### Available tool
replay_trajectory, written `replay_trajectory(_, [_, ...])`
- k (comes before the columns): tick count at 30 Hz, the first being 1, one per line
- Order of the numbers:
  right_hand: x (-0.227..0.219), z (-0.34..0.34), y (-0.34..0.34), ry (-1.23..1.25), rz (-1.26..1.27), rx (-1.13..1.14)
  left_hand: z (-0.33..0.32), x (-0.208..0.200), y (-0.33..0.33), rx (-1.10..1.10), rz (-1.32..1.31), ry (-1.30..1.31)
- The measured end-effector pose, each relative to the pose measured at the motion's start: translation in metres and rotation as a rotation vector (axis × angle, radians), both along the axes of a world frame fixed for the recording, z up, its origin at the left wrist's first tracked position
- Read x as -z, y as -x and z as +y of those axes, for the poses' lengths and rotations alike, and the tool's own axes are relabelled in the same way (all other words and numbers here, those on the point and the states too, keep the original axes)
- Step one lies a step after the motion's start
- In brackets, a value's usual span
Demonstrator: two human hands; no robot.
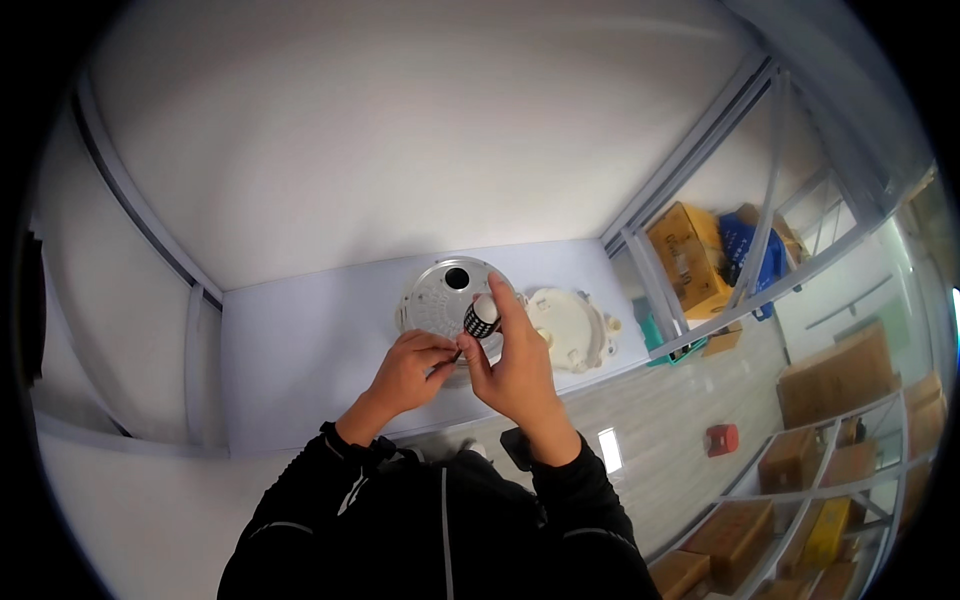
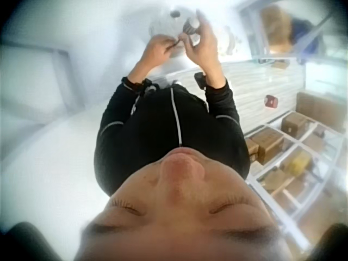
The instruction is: The person assembles a white cylindrical appliance on a white table. They use a screwdriver to tighten screws on the base and lid, then place the lid onto the base and secure it. The person handles the appliance parts and a screwdriver throughout the process.
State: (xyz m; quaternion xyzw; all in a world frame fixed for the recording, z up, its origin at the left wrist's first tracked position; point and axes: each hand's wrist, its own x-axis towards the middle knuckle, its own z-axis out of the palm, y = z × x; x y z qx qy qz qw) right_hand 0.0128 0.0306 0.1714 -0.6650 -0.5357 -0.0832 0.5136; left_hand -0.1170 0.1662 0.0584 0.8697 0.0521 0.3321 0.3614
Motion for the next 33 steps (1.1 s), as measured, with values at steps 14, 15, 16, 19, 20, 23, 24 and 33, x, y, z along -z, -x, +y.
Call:
replay_trajectory(14, [0.009,-0.014,-0.047,-0.028,-0.056,-0.041,-0.039,-0.006,-0.020,-0.161,0.064,-0.022])
replay_trajectory(15, [0.014,-0.014,-0.051,-0.027,0.010,-0.073,-0.042,-0.004,-0.023,-0.177,0.059,-0.019])
replay_trajectory(16, [0.019,-0.014,-0.055,-0.035,0.020,-0.090,-0.047,-0.003,-0.025,-0.194,0.056,-0.023])
replay_trajectory(19, [0.026,-0.015,-0.063,-0.062,0.027,-0.124,-0.063,-0.003,-0.033,-0.258,0.044,-0.050])
replay_trajectory(20, [0.023,-0.015,-0.065,-0.072,0.013,-0.121,-0.067,-0.004,-0.034,-0.284,0.037,-0.066])
replay_trajectory(23, [0.012,-0.017,-0.072,-0.067,-0.021,-0.158,-0.078,-0.001,-0.038,-0.338,0.026,-0.092])
replay_trajectory(24, [0.009,-0.020,-0.075,-0.061,-0.031,-0.173,-0.081,0.000,-0.040,-0.348,0.023,-0.098])
replay_trajectory(33, [-0.017,-0.053,-0.115,-0.160,0.128,-0.312,-0.111,0.008,-0.069,-0.488,-0.029,-0.112])
